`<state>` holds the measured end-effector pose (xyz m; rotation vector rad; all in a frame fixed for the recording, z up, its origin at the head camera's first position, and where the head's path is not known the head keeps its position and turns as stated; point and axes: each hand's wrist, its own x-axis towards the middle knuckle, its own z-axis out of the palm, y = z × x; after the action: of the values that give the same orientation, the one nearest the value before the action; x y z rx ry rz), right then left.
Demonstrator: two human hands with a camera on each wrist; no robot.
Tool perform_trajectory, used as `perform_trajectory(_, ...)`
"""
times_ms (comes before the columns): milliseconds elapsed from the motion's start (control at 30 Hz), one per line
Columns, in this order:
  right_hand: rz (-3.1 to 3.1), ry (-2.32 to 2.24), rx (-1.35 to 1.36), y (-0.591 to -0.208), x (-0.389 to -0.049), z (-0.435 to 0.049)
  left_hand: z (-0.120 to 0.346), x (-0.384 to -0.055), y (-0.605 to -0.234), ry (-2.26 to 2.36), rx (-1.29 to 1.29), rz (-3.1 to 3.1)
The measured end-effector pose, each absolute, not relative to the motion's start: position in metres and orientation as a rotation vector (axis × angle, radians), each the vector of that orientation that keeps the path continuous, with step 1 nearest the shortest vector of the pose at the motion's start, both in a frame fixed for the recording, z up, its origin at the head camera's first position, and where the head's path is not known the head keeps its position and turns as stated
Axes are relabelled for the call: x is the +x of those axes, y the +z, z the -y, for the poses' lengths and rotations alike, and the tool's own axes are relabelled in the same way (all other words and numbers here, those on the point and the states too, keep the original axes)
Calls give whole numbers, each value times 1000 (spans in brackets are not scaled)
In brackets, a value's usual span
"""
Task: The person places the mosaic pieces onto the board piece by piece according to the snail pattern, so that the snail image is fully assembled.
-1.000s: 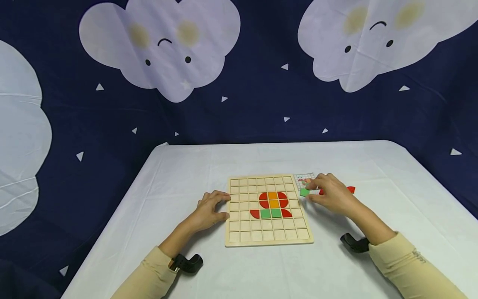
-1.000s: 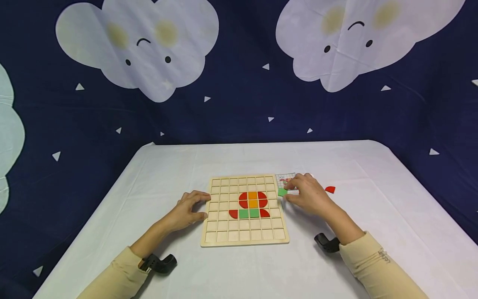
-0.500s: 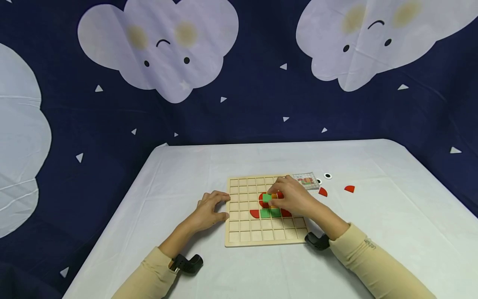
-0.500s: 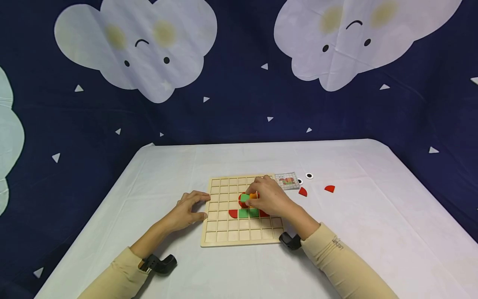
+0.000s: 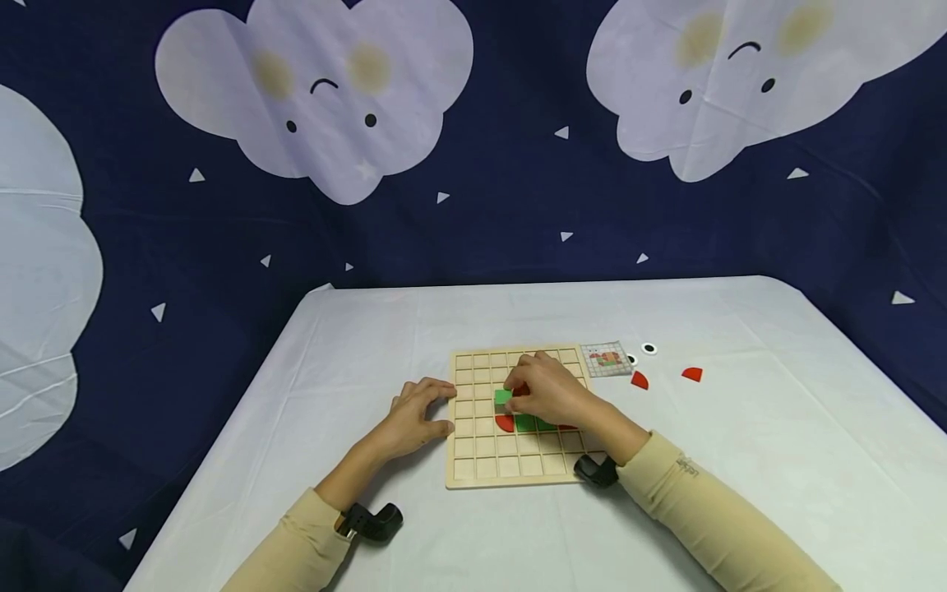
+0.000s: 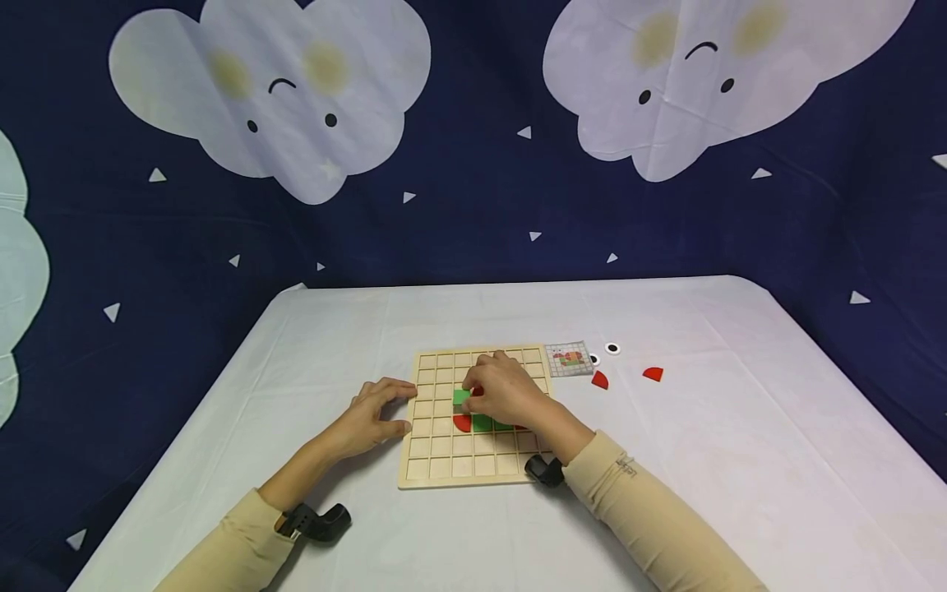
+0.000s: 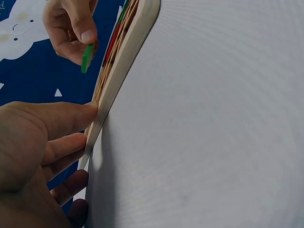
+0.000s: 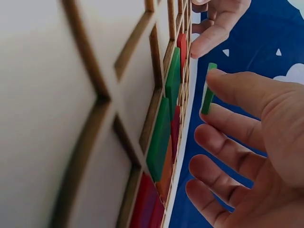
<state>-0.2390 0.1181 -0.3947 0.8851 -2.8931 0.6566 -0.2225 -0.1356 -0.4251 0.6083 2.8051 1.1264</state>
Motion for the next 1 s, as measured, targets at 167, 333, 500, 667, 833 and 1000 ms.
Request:
perform_trajectory(167, 2923, 636, 876, -397, -241, -116, 135, -223, -425, 1117, 601, -2811)
perform_trajectory(333, 2947, 598, 901, -400, -244, -115, 135, -223, -424, 1116, 599, -2808)
perform_trajectory(500, 2927, 547, 948, -401, -245, -114, 135, -222, -424, 1128, 597, -2804)
perform_trajectory(667, 2904, 529, 978, -402, -245, -115, 135, -222, -425, 1131, 591, -2799)
perform_trajectory(833, 2897, 506, 997, -402, -245, -115, 135, -223, -425, 1128, 584, -2799)
perform_trajectory(1000, 2903, 502, 989, -402, -246, -115, 135, -223, -425, 1134, 580, -2793)
